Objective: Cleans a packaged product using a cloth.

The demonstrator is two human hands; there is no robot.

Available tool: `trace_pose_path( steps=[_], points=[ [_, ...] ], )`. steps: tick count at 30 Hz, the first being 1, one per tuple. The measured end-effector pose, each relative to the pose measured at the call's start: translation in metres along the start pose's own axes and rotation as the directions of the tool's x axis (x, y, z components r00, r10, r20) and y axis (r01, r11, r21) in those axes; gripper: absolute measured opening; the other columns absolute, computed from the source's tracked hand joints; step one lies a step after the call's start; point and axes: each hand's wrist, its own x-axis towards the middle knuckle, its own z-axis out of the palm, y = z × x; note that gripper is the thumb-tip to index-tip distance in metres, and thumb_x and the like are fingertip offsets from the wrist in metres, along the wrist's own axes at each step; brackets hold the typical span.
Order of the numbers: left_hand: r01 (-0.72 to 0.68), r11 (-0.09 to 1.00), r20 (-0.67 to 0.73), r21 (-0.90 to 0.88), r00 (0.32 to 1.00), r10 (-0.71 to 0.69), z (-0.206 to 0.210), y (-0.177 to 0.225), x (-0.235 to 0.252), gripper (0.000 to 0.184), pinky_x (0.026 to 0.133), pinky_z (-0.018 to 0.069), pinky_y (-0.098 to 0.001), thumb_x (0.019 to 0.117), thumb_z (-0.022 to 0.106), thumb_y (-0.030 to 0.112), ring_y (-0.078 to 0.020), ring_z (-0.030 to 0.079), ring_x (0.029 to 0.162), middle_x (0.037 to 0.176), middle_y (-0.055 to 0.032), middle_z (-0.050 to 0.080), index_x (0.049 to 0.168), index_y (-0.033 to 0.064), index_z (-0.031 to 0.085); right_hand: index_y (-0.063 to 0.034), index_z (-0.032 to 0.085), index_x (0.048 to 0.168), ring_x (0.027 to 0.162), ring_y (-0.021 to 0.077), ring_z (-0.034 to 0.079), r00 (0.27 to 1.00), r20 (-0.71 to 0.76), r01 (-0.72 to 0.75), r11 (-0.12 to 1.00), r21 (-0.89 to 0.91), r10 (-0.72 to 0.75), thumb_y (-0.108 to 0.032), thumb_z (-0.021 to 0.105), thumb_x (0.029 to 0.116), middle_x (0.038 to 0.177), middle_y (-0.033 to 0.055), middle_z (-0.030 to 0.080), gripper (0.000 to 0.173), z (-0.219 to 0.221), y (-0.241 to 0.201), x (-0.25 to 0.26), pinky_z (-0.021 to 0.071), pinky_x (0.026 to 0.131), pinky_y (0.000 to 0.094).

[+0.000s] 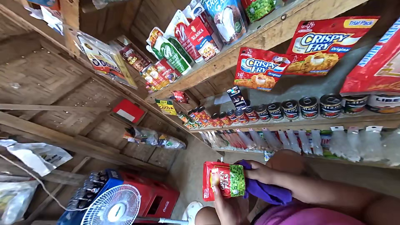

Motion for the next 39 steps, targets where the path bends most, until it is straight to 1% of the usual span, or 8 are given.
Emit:
trace_pose_path(
  steps=[4, 10, 18, 23, 28, 33, 36, 39],
  points=[
    [-0.007, 0.998, 0.129, -0.061, 0.991, 0.015, 0.001, 0.002, 0.002, 0.069, 0.096, 0.0572, -0.034, 0.0846, 0.063, 0.07, -0.0136, 0.068, 0.114, 0.123, -0.0018, 0.072, 0.133, 0.0199, 0.063, -0.0037, 0.063, 0.126, 0.101, -0.0016, 0.065, 0.999, 0.014, -0.033, 0.997, 0.068, 0.032, -0.013, 0.056, 0.1006, 0.11, -0.0034, 0.071, 0.028, 0.001, 0.003, 0.001, 0.054, 0.096, 0.023],
    [-0.005, 0.995, 0.109, -0.102, 0.994, 0.017, 0.003, -0.003, 0.002, 0.072, 0.094, 0.0585, -0.0351, 0.089, 0.056, 0.07, -0.0131, 0.07, 0.11, 0.118, -0.0018, 0.073, 0.137, 0.016, 0.057, -0.0031, 0.062, 0.121, 0.098, 0.0015, 0.067, 0.987, -0.157, -0.007, 0.983, 0.184, 0.037, 0.004, 0.067, 0.0878, 0.106, -0.0026, 0.071, 0.035, 0.003, 0.001, 0.005, 0.0564, 0.091, 0.0237],
    [0.0, 0.993, -0.104, -0.118, 0.995, -0.013, 0.005, -0.005, 0.007, 0.059, 0.087, 0.0611, -0.0368, 0.1088, 0.01, 0.049, -0.0144, 0.071, 0.1, 0.106, -0.0028, 0.073, 0.124, 0.0106, 0.052, -0.0013, 0.061, 0.13, 0.109, 0.0071, 0.064, 0.949, -0.314, 0.012, 1.0, 0.011, -0.008, -0.006, 0.074, 0.0876, 0.121, 0.0076, 0.067, 0.045, 0.0, 0.005, 0.011, 0.0532, 0.098, 0.0253],
    [0.053, 0.998, -0.214, 0.04, 0.976, -0.043, 0.002, -0.01, 0.01, 0.055, 0.084, 0.0606, -0.0334, 0.1097, 0.012, 0.048, -0.0114, 0.07, 0.096, 0.104, -0.0018, 0.07, 0.13, 0.0102, 0.048, -0.0027, 0.062, 0.135, 0.12, 0.0111, 0.06, 0.911, -0.365, 0.112, 0.966, -0.232, -0.193, -0.023, 0.068, 0.0953, 0.129, 0.0115, 0.064, 0.045, 0.0, 0.007, 0.01, 0.0488, 0.105, 0.0275],
    [0.145, 0.981, -0.091, 0.125, 0.987, -0.135, 0.002, -0.03, 0.001, 0.066, 0.093, 0.0564, -0.0339, 0.106, 0.015, 0.058, -0.0105, 0.066, 0.106, 0.113, -0.0025, 0.067, 0.137, 0.0079, 0.043, -0.0111, 0.061, 0.142, 0.129, 0.0296, 0.055, 0.934, -0.03, 0.263, 0.74, -0.619, -0.357, -0.04, 0.06, 0.0999, 0.136, 0.0181, 0.06, 0.051, 0.01, 0.014, 0.0, 0.0446, 0.11, 0.045],
    [0.116, 0.993, 0.024, -0.002, 0.993, -0.116, -0.004, -0.038, -0.008, 0.038, 0.085, 0.058, -0.0313, 0.1082, 0.028, 0.029, -0.0086, 0.069, 0.094, 0.096, 0.0001, 0.072, 0.108, 0.0096, 0.061, -0.0116, 0.064, 0.137, 0.125, 0.033, 0.057, 0.828, 0.319, 0.539, 0.496, -0.681, -0.462, -0.019, 0.053, 0.0962, 0.133, 0.015, 0.062, 0.044, 0.009, 0.019, 0.003, 0.0453, 0.106, 0.0495],
    [0.116, 0.992, 0.028, 0.051, 0.993, -0.117, -0.003, -0.039, -0.01, 0.039, 0.087, 0.0575, -0.0316, 0.1074, 0.027, 0.031, -0.0091, 0.068, 0.096, 0.099, -0.0008, 0.071, 0.113, 0.007, 0.058, -0.0144, 0.066, 0.136, 0.122, 0.0309, 0.059, 0.842, 0.226, 0.492, 0.522, -0.697, -0.49, -0.007, 0.057, 0.091, 0.129, 0.0141, 0.065, 0.047, 0.009, 0.023, 0.005, 0.048, 0.105, 0.0456],
    [0.202, 0.968, 0.068, 0.146, 0.975, -0.213, 0.0, -0.04, -0.012, 0.072, 0.1, 0.0531, -0.0331, 0.1033, 0.022, 0.064, -0.0092, 0.064, 0.113, 0.12, -0.0026, 0.066, 0.139, 0.0049, 0.041, -0.0121, 0.066, 0.134, 0.122, 0.029, 0.061, 0.866, -0.035, 0.338, 0.635, -0.694, -0.498, -0.008, 0.062, 0.0939, 0.127, 0.0163, 0.066, 0.04, 0.002, 0.022, 0.008, 0.0504, 0.105, 0.0443]
  ],
)
